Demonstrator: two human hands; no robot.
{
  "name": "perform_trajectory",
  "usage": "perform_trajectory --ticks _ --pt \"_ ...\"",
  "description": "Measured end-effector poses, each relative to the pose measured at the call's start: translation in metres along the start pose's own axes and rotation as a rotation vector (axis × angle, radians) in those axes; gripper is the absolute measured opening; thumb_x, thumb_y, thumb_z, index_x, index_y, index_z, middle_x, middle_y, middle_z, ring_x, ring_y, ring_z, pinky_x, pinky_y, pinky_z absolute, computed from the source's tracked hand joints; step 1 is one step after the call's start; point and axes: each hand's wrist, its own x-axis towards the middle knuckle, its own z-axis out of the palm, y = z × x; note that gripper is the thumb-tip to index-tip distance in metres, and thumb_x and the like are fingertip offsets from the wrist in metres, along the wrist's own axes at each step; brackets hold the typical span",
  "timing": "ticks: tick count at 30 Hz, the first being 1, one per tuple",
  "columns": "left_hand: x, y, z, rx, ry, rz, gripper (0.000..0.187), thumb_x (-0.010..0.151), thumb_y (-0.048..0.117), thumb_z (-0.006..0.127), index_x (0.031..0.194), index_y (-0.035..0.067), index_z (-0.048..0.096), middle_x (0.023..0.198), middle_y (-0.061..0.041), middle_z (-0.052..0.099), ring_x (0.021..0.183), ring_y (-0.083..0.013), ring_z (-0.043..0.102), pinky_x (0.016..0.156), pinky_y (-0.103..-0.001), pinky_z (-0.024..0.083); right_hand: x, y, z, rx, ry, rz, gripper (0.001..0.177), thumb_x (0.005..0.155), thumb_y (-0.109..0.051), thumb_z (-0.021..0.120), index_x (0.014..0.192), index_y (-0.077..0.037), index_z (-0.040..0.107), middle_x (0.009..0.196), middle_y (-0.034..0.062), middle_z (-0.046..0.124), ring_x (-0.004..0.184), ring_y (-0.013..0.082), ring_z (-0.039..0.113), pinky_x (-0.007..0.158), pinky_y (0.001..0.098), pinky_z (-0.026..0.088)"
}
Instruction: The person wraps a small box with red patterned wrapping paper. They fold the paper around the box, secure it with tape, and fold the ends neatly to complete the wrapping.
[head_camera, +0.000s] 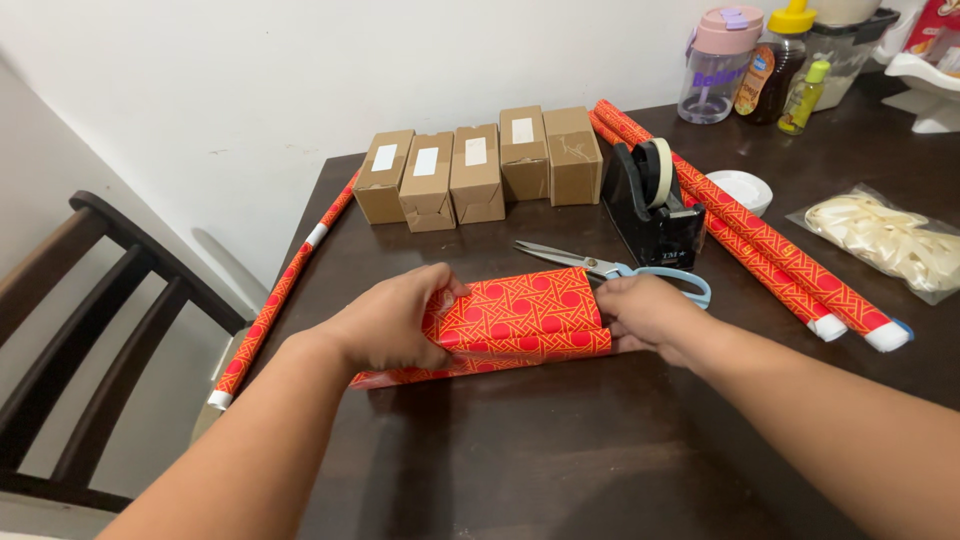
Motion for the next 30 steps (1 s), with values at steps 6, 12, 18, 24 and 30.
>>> perform_trajectory --ticks 6,12,18,24,30 --pt "0.002 -0.003 0.002 0.023 0.001 -0.002 0.073 0.063 0.026 0.094 0.125 0.018 0.055 0.121 -0.003 0.066 0.114 -0.0211 0.064 0.095 -0.034 0.052 -0.02 -0.012 0.005 0.388 -0.076 0.006 0.026 0.096 -0.032 0.053 0.1 -0.007 0.06 0.099 0.0093 0.076 0.091 0.0232 0.072 0.08 0.04 0.059" --pt "0.007 -0.008 0.003 0.072 0.007 0.059 0.075 0.062 0.021 0.09 0.128 0.018 0.054 0.125 -0.004 0.063 0.121 -0.0235 0.06 0.099 -0.036 0.051 -0.044 -0.035 0.02 0.194 -0.086 0.008 0.04 0.093 -0.039 0.061 0.12 -0.011 0.069 0.113 0.0051 0.079 0.097 0.0161 0.074 0.086 0.0355 0.057" --pt "0.005 -0.011 0.003 0.055 0.011 0.104 0.078 0.062 0.018 0.088 0.131 0.02 0.051 0.129 -0.004 0.062 0.125 -0.0242 0.057 0.102 -0.036 0.049 -0.043 -0.05 0.028 0.103 -0.042 0.102 0.04 0.09 -0.029 0.07 0.124 -0.009 0.07 0.117 0.0044 0.078 0.101 0.0141 0.075 0.086 0.0366 0.059" --pt "0.004 -0.012 -0.001 0.039 -0.01 0.104 0.083 0.062 0.02 0.087 0.135 0.022 0.048 0.131 -0.002 0.061 0.126 -0.0229 0.056 0.103 -0.037 0.047 -0.04 -0.053 0.022 0.204 -0.077 0.127 0.034 0.09 -0.021 0.068 0.12 -0.005 0.068 0.115 0.0112 0.078 0.1 0.0233 0.076 0.087 0.0454 0.063" --pt "0.006 -0.02 0.0 0.052 -0.015 0.16 0.083 0.062 0.023 0.088 0.134 0.018 0.047 0.122 -0.006 0.063 0.119 -0.0249 0.059 0.1 -0.037 0.049 -0.042 -0.055 0.019 0.19 -0.035 0.105 0.033 0.09 -0.019 0.068 0.119 -0.003 0.068 0.113 0.0123 0.077 0.098 0.0249 0.076 0.086 0.047 0.063"
